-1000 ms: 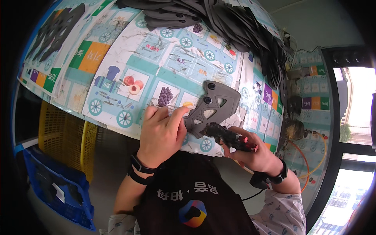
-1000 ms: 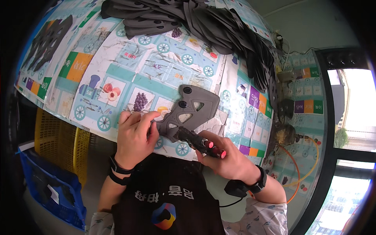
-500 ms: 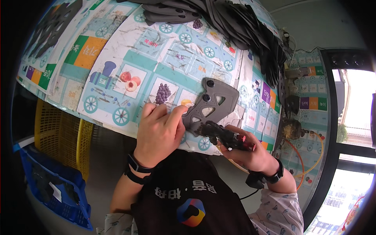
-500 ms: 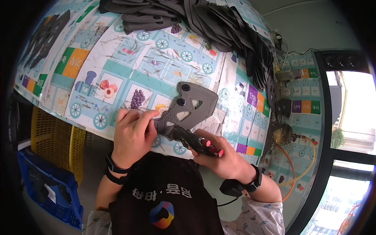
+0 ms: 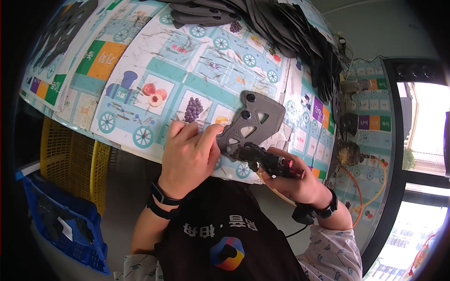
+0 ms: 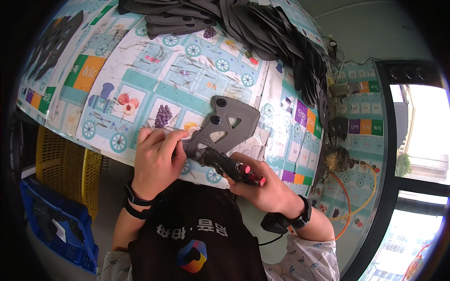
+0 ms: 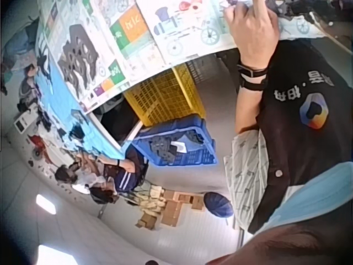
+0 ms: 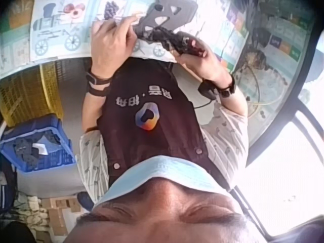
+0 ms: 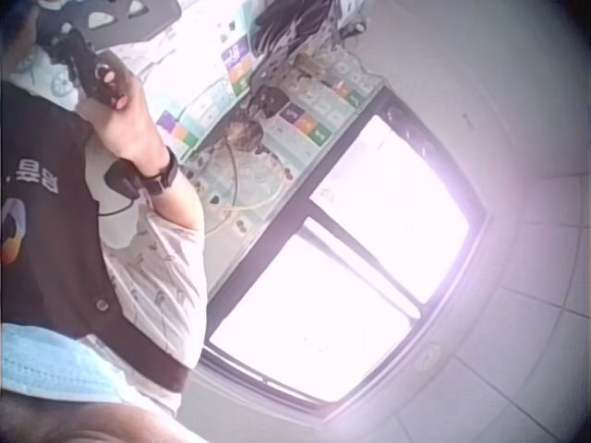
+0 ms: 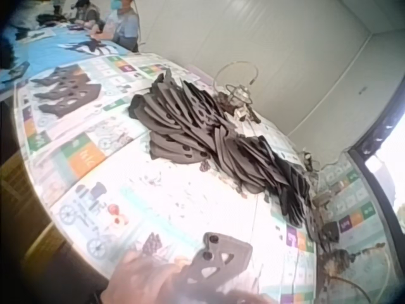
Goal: Apply glue to shoe upper components using a pneumatic glue gun.
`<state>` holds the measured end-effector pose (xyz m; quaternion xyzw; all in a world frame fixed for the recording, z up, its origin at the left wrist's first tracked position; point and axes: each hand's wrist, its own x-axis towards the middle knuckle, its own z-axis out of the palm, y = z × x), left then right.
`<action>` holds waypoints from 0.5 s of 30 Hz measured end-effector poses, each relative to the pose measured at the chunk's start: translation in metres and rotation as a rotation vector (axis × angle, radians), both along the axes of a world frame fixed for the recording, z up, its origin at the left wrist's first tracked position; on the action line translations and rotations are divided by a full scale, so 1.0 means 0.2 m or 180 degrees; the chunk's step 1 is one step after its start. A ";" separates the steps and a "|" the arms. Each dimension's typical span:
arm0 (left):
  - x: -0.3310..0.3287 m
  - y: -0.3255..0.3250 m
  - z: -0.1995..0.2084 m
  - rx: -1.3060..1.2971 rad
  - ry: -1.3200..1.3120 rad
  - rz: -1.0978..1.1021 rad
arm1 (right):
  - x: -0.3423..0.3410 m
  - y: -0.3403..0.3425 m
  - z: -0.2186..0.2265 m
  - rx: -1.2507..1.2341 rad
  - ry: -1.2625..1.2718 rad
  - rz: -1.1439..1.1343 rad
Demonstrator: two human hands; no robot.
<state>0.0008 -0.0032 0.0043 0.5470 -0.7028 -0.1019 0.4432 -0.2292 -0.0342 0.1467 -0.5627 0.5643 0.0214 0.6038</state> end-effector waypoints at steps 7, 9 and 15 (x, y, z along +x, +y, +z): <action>0.00 0.00 0.00 -0.0015 -0.0007 0.0002 | -0.04 0.00 0.00 -0.0013 -0.0021 -0.0051; 0.00 0.00 0.00 0.0023 -0.0029 -0.0011 | -0.06 0.01 -0.01 -0.0040 -0.0092 -0.0114; 0.00 0.00 -0.02 -0.0044 -0.0096 -0.0053 | -0.13 0.04 -0.02 -0.0083 -0.0017 -0.0490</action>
